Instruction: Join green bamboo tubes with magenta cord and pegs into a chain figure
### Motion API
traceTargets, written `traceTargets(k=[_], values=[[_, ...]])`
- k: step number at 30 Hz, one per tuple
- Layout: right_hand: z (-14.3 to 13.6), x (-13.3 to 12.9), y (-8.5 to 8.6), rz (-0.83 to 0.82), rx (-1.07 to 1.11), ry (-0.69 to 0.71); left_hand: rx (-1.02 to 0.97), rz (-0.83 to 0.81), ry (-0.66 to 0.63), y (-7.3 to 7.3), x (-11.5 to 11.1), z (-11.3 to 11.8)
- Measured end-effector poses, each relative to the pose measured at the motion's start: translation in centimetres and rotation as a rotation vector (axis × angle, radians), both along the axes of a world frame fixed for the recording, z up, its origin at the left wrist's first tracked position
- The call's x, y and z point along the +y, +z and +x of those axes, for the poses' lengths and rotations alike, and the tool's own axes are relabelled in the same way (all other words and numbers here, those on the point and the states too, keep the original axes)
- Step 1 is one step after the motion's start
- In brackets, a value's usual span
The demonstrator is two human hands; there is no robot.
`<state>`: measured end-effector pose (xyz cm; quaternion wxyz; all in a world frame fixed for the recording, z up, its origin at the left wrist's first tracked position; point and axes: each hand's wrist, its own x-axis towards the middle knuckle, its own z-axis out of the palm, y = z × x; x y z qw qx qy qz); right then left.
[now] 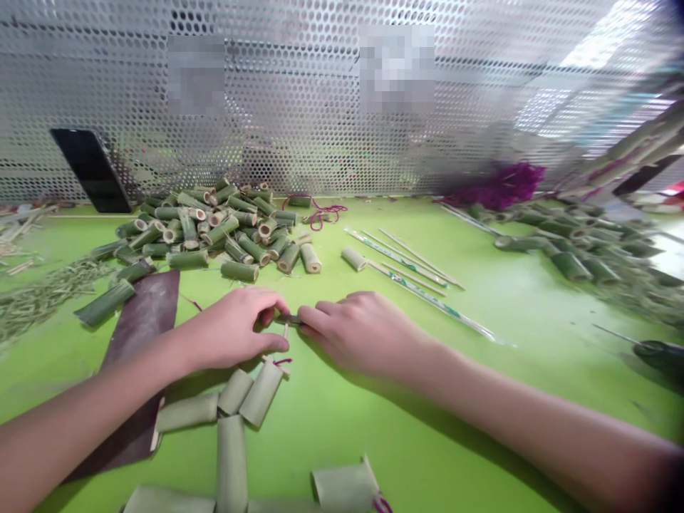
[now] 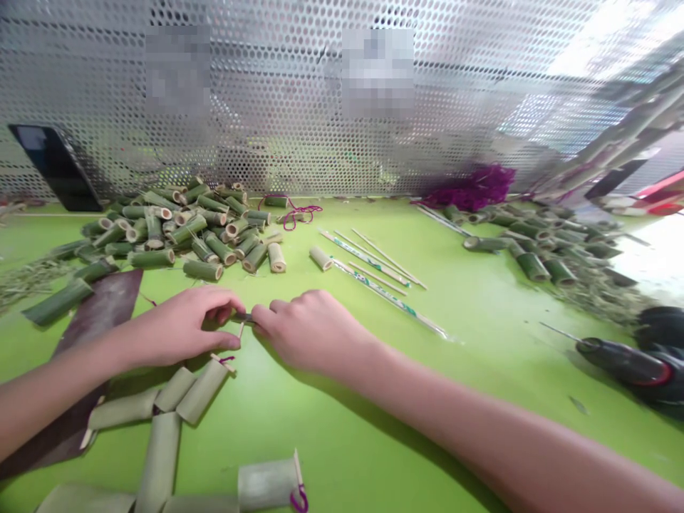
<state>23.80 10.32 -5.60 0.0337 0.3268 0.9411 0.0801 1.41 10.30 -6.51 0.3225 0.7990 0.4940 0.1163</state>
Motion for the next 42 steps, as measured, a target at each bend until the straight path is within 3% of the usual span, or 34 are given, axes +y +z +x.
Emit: traceTargets(k=[15,29,42], values=[[-0.02,-0.31,-0.07,-0.031,-0.001,0.026,-0.030,-0.029,0.069,-0.14,-0.08,0.33],[-0.46,-0.32,0.51,-0.130,-0.072,0.020,0.031,0.063,-0.006,-0.22,-0.14,0.48],[0.17,-0.23,0.64,-0.141,0.040,-0.025,0.036,0.001,0.013,-0.01,0.13,0.36]])
